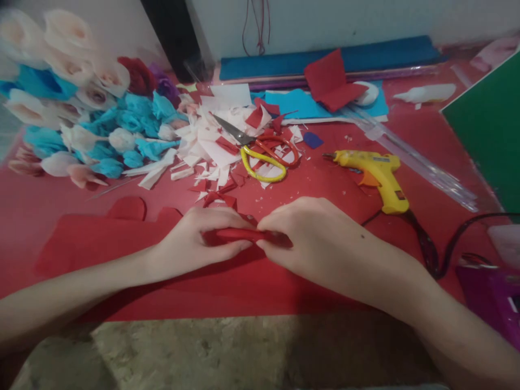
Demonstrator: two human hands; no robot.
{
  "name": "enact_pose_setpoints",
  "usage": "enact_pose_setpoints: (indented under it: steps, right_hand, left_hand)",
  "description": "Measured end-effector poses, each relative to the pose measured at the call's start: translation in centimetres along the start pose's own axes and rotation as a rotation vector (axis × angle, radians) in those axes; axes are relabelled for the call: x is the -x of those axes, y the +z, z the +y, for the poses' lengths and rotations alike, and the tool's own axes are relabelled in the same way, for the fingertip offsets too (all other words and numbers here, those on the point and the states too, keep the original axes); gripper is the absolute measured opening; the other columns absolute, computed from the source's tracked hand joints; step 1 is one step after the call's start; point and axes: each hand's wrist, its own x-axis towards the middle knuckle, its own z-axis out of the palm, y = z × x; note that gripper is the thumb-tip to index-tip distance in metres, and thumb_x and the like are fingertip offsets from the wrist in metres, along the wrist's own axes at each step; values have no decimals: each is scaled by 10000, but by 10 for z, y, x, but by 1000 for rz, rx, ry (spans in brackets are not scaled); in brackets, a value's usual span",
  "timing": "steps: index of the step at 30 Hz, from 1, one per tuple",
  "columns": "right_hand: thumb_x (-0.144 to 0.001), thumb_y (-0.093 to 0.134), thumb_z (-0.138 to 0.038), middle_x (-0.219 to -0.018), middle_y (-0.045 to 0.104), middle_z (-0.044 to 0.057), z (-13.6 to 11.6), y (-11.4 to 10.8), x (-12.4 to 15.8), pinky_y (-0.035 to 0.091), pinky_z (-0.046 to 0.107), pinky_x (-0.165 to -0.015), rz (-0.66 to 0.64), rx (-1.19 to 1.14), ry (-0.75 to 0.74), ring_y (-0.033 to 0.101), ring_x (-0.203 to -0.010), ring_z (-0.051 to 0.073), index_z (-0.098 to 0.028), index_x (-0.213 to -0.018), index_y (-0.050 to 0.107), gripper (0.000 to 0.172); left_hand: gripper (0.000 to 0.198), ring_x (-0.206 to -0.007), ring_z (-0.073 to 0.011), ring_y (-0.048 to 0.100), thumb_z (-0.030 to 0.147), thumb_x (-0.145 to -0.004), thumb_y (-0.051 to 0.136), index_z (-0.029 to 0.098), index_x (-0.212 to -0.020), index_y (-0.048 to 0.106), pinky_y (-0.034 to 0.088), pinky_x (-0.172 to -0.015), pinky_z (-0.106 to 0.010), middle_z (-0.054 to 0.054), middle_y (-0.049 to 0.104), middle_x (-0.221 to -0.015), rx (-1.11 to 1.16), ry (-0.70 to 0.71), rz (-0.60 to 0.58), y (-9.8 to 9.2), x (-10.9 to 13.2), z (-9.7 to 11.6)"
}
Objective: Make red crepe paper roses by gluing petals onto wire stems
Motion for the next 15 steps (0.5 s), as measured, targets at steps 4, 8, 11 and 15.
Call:
enact_pose_setpoints:
  steps: [4,8,11,15]
  right_hand:
    - [-824,488,-274,-629,557,-10,0,3,-3,272,231,-559,-3,29,50,451,-581,91,-179,-784,620,168]
    - [-794,526,-267,-617,551,-2,-2,6,-5,276,223,-547,67,6,46,461,-571,90,-159,-798,624,146]
    - [-790,516,-241,-599,540,3,-4,8,-7,270,221,-531,78,0,74,459,-561,90,-152,-756,623,143]
    - [-800,491,-232,-598,534,1,-7,8,-7,275,226,-542,67,16,84,448,-566,91,-154,-686,608,180]
  left_hand:
    - [141,-715,-118,626,202,-738,593,156,-855,657,479,-688,-213,-15,703,-808,4,-57,53,2,-1,-3]
    - [137,-698,-116,622,183,-714,601,163,-838,654,481,-672,-212,-7,700,-789,20,-61,84,3,-1,-5]
    - [135,-694,-122,625,194,-706,605,155,-825,654,487,-676,-223,-14,701,-781,21,-61,78,4,-1,-5]
    - [159,-746,-138,644,227,-710,609,157,-844,656,499,-716,-238,-29,709,-830,10,-50,89,6,-1,-6]
